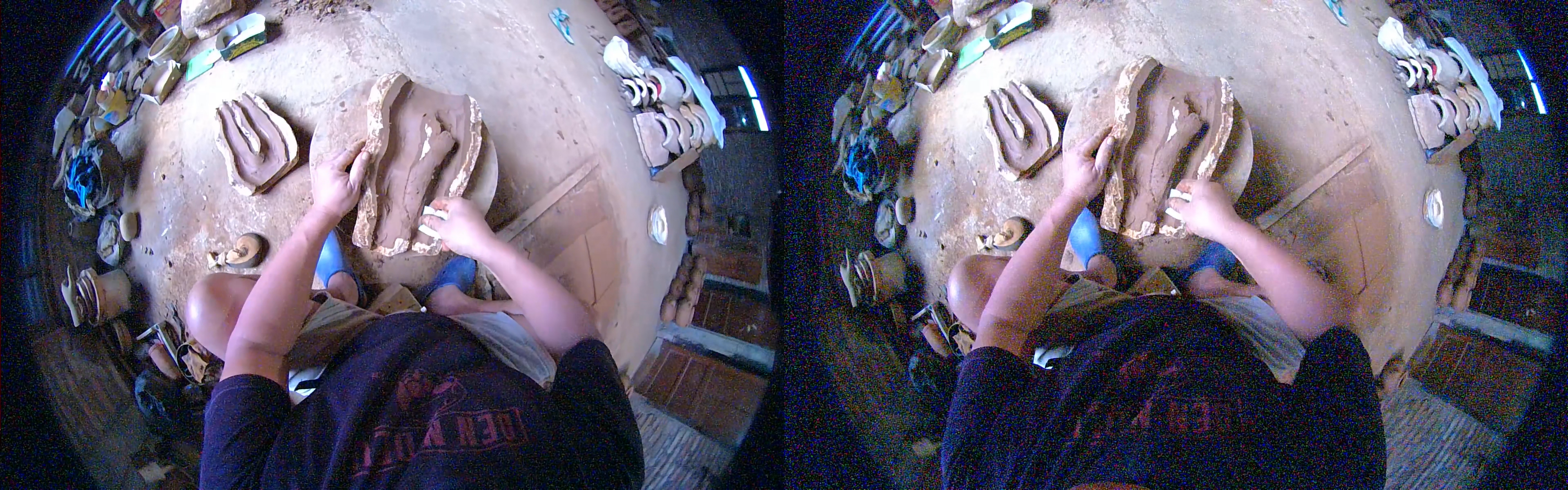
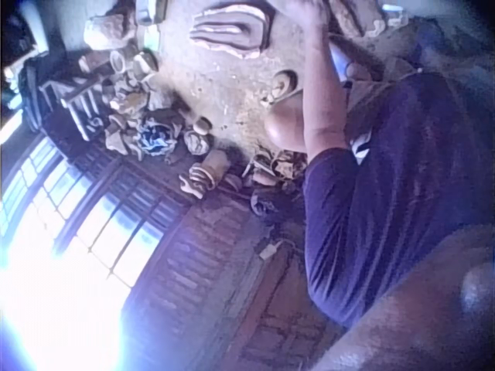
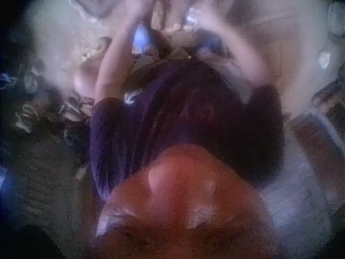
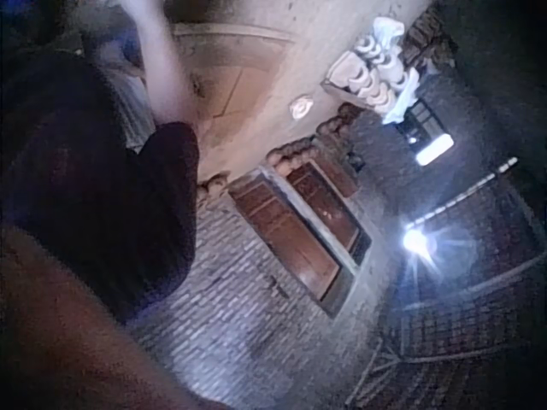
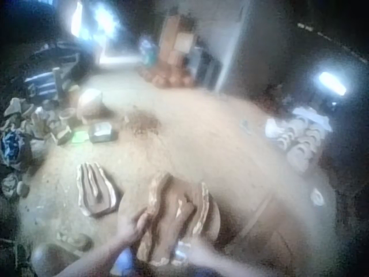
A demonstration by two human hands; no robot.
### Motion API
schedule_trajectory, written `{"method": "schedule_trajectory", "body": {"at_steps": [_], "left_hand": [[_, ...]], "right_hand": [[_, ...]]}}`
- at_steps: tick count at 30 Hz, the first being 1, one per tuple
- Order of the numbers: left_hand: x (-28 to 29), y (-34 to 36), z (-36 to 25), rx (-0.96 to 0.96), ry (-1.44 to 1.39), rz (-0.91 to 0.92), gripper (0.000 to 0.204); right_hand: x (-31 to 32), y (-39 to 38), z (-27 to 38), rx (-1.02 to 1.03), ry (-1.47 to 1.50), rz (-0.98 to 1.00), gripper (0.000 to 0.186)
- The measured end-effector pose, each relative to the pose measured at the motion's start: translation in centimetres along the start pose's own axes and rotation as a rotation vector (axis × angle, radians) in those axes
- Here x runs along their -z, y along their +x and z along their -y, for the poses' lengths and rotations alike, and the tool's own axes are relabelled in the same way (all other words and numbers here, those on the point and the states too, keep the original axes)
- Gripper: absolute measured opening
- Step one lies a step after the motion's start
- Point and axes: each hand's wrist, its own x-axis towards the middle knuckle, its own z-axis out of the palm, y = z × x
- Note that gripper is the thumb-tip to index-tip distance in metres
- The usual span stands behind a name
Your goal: The person presses clay into a mold, smooths the surface with a rib tool, rolls strips of clay by hand, and presses them along the interior of the mold.
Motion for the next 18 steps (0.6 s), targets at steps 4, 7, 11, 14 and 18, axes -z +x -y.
{"method": "schedule_trajectory", "body": {"at_steps": [4, 7, 11, 14, 18], "left_hand": [[-0.2, -0.3, 0.3, -0.021, -0.012, -0.042, 0.034], [-0.4, -0.6, 0.1, 0.015, -0.035, -0.022, 0.034], [-0.1, -0.9, -0.6, 0.044, 0.012, 0.002, 0.032], [-0.3, -1.5, -0.9, 0.064, -0.001, -0.059, 0.032], [0.3, -1.7, -2.6, 0.135, -0.028, 0.034, 0.040]], "right_hand": [[-0.2, -1.8, -0.7, 0.040, -0.030, 0.081, 0.036], [-0.1, -4.6, -1.0, 0.389, -0.356, 0.315, 0.030], [2.9, -5.6, 3.9, 0.051, 0.061, 0.022, 0.028], [5.4, -0.4, 3.8, 0.269, -0.193, -0.311, 0.033], [5.7, 5.3, 5.3, 0.310, -0.224, -0.619, 0.044]]}}
